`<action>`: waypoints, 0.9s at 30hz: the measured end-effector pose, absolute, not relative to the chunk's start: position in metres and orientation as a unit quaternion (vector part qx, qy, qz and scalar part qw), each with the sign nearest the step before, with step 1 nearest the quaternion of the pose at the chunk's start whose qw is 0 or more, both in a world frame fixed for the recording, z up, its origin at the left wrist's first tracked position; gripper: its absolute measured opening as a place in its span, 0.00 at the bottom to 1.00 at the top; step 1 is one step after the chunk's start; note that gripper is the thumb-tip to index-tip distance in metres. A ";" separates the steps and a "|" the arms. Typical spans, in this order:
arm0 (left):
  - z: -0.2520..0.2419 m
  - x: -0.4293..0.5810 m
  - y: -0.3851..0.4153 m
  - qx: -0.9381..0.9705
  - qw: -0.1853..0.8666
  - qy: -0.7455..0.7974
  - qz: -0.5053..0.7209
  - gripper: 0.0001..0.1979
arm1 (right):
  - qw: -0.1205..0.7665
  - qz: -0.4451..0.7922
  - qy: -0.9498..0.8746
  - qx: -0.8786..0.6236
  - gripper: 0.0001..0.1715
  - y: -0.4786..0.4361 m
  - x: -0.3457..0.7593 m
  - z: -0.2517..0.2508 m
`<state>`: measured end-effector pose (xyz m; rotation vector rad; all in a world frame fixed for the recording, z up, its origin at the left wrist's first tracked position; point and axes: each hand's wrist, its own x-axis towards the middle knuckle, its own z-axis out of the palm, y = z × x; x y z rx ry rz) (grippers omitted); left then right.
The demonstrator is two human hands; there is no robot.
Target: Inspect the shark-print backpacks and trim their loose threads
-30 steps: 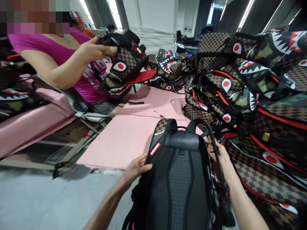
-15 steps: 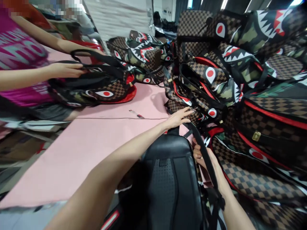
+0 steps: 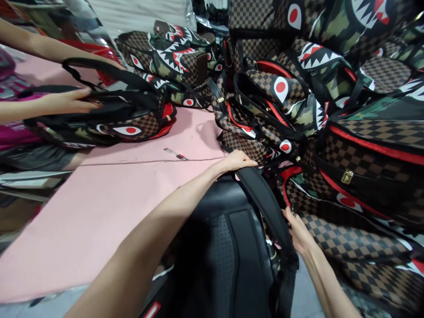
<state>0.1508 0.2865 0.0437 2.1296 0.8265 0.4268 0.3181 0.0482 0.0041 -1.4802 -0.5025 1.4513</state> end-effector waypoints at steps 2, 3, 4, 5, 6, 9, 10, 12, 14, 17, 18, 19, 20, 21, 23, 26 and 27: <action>0.041 0.151 0.287 0.839 0.397 0.332 0.170 0.24 | 0.485 0.596 -0.200 -0.607 0.21 0.028 0.317 0.003; 0.041 0.151 0.287 0.839 0.395 0.334 0.169 0.24 | 0.491 0.590 -0.212 -0.605 0.20 0.018 0.316 0.003; 0.040 0.151 0.287 0.839 0.394 0.335 0.168 0.25 | 0.495 0.584 -0.222 -0.604 0.20 0.010 0.314 0.002; 0.041 0.151 0.286 0.840 0.395 0.334 0.165 0.25 | 0.500 0.575 -0.226 -0.606 0.19 0.004 0.311 0.002; 0.041 0.151 0.284 0.840 0.396 0.333 0.163 0.25 | 0.505 0.567 -0.225 -0.611 0.19 -0.001 0.309 0.002; 0.043 0.150 0.280 0.834 0.404 0.337 0.165 0.24 | 0.522 0.553 -0.201 -0.618 0.20 -0.006 0.304 0.002; 0.044 0.149 0.278 0.832 0.405 0.340 0.168 0.24 | 0.525 0.554 -0.193 -0.616 0.20 -0.005 0.304 0.002; 0.044 0.148 0.277 0.828 0.404 0.347 0.174 0.23 | 0.532 0.554 -0.181 -0.614 0.20 -0.004 0.304 0.001; 0.043 0.146 0.276 0.826 0.401 0.353 0.181 0.24 | 0.539 0.550 -0.172 -0.614 0.20 -0.002 0.305 0.000; 0.042 0.145 0.275 0.831 0.390 0.351 0.188 0.24 | 0.547 0.543 -0.164 -0.616 0.20 -0.003 0.305 -0.003; 0.042 0.145 0.275 0.834 0.385 0.348 0.187 0.24 | 0.547 0.544 -0.165 -0.614 0.19 -0.003 0.305 -0.004; 0.042 0.144 0.275 0.837 0.380 0.347 0.186 0.25 | 0.548 0.546 -0.166 -0.612 0.19 -0.003 0.305 -0.004; 0.041 0.144 0.274 0.839 0.376 0.346 0.185 0.25 | 0.549 0.548 -0.166 -0.609 0.19 -0.003 0.305 -0.005; 0.040 0.144 0.274 0.841 0.373 0.346 0.184 0.25 | 0.550 0.551 -0.164 -0.606 0.19 -0.003 0.304 -0.005; 0.037 0.145 0.276 0.843 0.368 0.348 0.181 0.25 | 0.555 0.556 -0.154 -0.599 0.19 -0.003 0.304 -0.005; 0.033 0.145 0.281 0.849 0.360 0.350 0.166 0.23 | 0.559 0.569 -0.122 -0.590 0.17 -0.003 0.303 -0.006; 0.033 0.144 0.283 0.855 0.354 0.342 0.163 0.22 | 0.560 0.574 -0.111 -0.587 0.17 -0.003 0.303 -0.006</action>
